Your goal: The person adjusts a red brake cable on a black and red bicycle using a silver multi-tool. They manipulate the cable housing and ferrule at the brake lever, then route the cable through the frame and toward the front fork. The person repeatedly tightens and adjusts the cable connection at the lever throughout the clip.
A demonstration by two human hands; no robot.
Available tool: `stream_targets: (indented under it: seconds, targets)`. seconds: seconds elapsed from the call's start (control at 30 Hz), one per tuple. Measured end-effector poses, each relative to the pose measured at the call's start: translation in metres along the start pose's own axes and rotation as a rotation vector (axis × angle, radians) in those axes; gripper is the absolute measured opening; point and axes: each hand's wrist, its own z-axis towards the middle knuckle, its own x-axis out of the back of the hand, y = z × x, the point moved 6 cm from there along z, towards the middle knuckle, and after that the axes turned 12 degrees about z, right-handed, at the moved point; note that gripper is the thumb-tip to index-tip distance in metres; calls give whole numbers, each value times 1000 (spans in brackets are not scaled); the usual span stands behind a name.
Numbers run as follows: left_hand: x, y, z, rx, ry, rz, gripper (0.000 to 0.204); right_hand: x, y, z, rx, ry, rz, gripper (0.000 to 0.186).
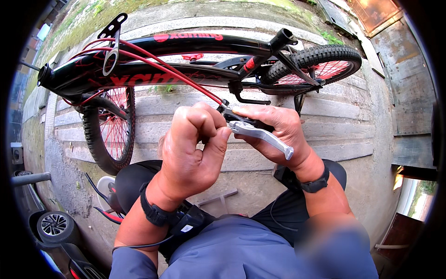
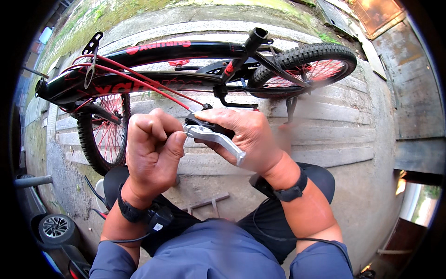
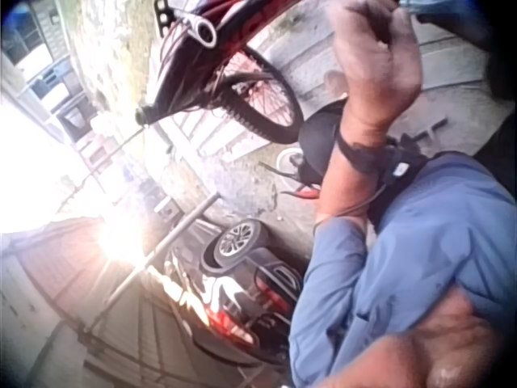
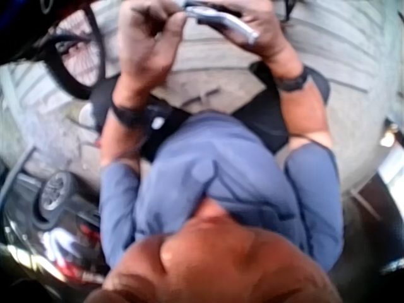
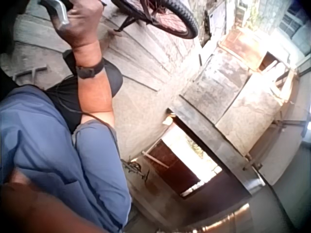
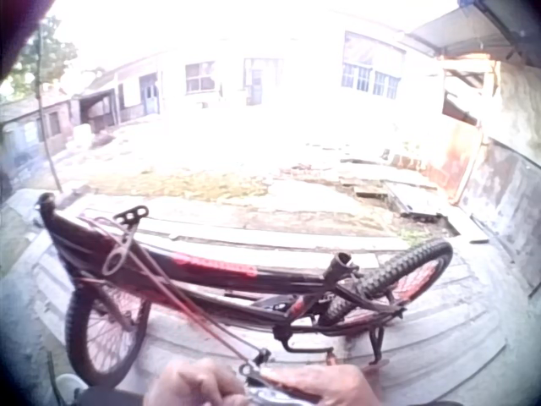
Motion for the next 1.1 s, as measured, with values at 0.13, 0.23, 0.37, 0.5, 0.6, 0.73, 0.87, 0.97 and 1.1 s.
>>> stream_targets:
  seconds: [0.13,0.23,0.37,0.5,0.6,0.73,0.87,0.97,1.1]
  targets:
    - [2,-8,8,68,-37,-223,28,1,1,1,-53,-1,19,39]
    - [2,-14,10,138,-36,-324,28,2,4,-1,-77,13,25,38]
    - [3,-4,8,-25,-29,-111,29,4,3,-1,-7,13,-74,37]
    - [2,5,6,-188,-27,113,30,5,1,-4,20,25,-135,38]
    - [4,-1,10,-86,-23,-20,31,5,1,-3,23,35,-99,37]
    - [9,-13,14,80,-53,-222,32,4,-1,-3,22,-37,-129,36]
    - [19,-10,15,-35,-23,-69,31,5,-3,-1,18,-27,-139,37]
    - [15,-15,10,118,-26,-93,28,3,0,-3,-6,-54,-141,37]
    - [13,-18,9,146,-28,-92,33,7,10,-8,-100,-6,-42,38]
